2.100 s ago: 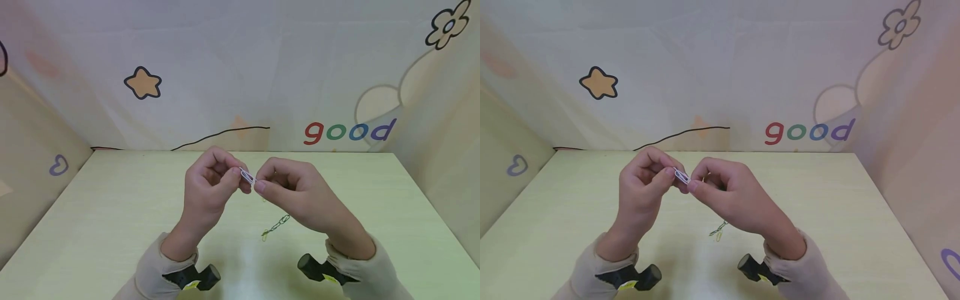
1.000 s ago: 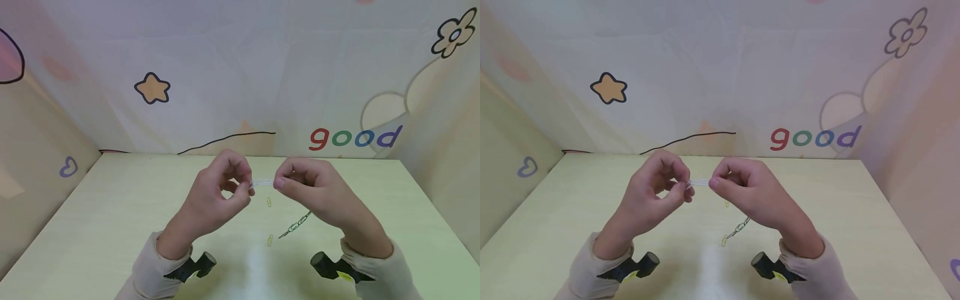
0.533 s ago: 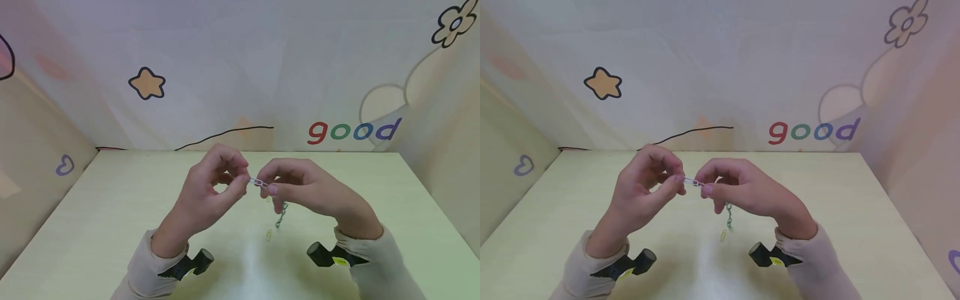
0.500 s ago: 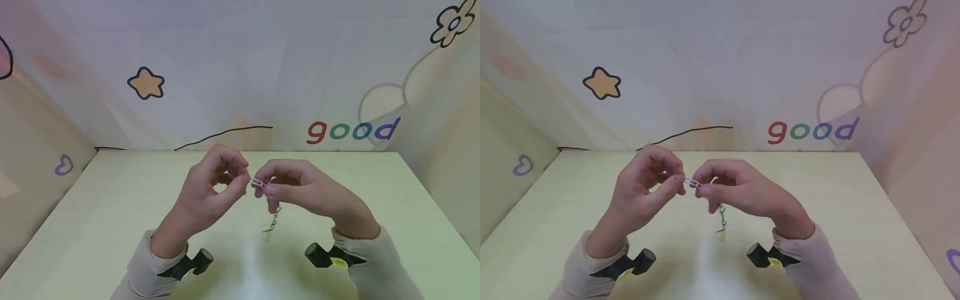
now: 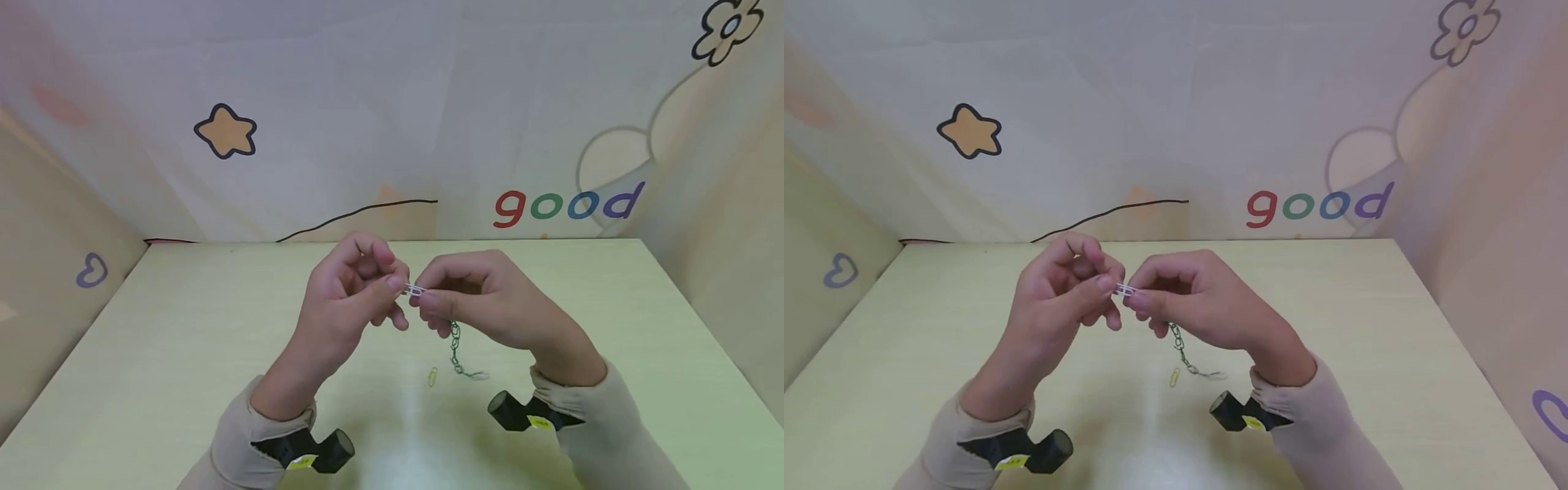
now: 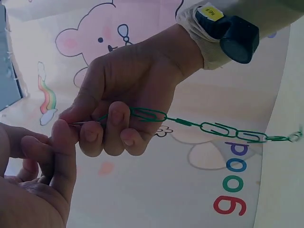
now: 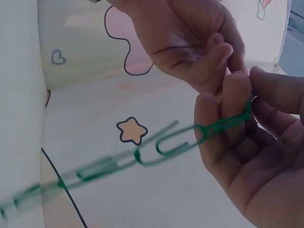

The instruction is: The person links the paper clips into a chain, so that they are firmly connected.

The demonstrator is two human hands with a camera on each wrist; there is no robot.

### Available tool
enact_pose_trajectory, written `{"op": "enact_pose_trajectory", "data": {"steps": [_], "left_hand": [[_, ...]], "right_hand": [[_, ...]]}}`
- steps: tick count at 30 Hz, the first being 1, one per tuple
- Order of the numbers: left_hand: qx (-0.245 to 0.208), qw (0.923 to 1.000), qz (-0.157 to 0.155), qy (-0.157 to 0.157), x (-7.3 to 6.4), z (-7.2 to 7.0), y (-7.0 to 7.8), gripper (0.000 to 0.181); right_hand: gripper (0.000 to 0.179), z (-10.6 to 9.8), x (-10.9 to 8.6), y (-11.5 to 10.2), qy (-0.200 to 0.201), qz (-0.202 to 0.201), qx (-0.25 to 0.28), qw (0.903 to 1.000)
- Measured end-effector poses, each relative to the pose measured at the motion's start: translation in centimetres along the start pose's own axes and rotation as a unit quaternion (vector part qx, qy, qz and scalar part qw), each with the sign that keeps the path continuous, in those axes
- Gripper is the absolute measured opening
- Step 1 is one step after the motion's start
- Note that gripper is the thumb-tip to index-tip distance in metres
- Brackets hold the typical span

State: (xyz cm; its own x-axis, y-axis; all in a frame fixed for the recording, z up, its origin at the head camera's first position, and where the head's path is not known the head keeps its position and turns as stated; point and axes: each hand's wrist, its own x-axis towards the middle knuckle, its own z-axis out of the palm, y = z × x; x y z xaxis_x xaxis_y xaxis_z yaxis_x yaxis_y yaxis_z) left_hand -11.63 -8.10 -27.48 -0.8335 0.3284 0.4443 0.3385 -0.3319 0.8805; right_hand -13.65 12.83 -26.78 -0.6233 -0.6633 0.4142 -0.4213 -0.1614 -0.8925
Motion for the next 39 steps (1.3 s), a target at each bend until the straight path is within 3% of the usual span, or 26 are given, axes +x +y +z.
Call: {"op": "enact_pose_trajectory", "data": {"steps": [3,7,9,11,13,15,16,18,21,24,27,30,32,35,39], "left_hand": [[-0.007,1.0000,0.002,0.002,0.0,0.4,-0.5,0.014],[0.012,0.9995,0.030,-0.002,0.0,0.8,-1.6,0.014],[0.035,0.9990,0.027,-0.007,0.2,0.7,-2.5,0.014],[0.066,0.9977,0.002,-0.015,0.4,0.3,-3.7,0.012],[0.116,0.9919,-0.044,-0.027,0.7,-0.3,-5.3,0.011],[0.183,0.9770,-0.097,-0.052,0.9,-0.8,-7.1,0.012],[0.219,0.9653,-0.123,-0.072,0.9,-1.0,-8.0,0.012],[0.281,0.9367,-0.170,-0.122,0.9,-1.1,-9.6,0.012],[0.352,0.8867,-0.219,-0.205,0.5,-1.0,-11.5,0.012],[0.396,0.8467,-0.245,-0.258,0.0,-0.6,-12.7,0.016],[0.445,0.8134,-0.249,-0.280,-0.4,-0.1,-13.2,0.020],[0.479,0.7923,-0.241,-0.291,-0.6,0.2,-13.0,0.020],[0.494,0.7837,-0.231,-0.297,-0.7,0.3,-12.8,0.017],[0.500,0.7781,-0.230,-0.303,-0.7,0.4,-12.7,0.013],[0.489,0.7795,-0.244,-0.306,-0.8,0.2,-13.0,0.013]], "right_hand": [[0.006,-0.3,-0.2,-0.2,0.017,0.006,-0.015,0.9997],[0.009,-0.9,-0.5,-0.5,0.048,0.022,-0.047,0.9975],[0.010,-1.3,-0.8,-0.7,0.067,0.029,-0.058,0.9956],[0.010,-1.5,-0.9,-1.0,0.085,0.033,-0.062,0.9939],[0.010,-1.8,-1.0,-1.3,0.101,0.032,-0.056,0.9928],[0.010,-1.9,-1.2,-1.7,0.113,0.027,-0.046,0.9922],[0.010,-2.0,-1.4,-2.0,0.116,0.024,-0.040,0.9921],[0.010,-2.3,-1.7,-2.5,0.122,0.014,-0.031,0.9920],[0.012,-2.9,-2.2,-3.2,0.132,-0.008,-0.017,0.9910],[0.015,-3.7,-2.6,-3.7,0.146,-0.031,0.002,0.9888],[0.015,-4.5,-3.2,-4.1,0.159,-0.053,0.024,0.9856],[0.016,-5.1,-3.6,-4.3,0.167,-0.067,0.038,0.9829],[0.016,-5.4,-3.7,-4.5,0.171,-0.073,0.044,0.9817],[0.017,-5.6,-3.9,-4.5,0.169,-0.076,0.047,0.9817],[0.016,-5.4,-4.0,-4.4,0.164,-0.065,0.040,0.9835]]}}
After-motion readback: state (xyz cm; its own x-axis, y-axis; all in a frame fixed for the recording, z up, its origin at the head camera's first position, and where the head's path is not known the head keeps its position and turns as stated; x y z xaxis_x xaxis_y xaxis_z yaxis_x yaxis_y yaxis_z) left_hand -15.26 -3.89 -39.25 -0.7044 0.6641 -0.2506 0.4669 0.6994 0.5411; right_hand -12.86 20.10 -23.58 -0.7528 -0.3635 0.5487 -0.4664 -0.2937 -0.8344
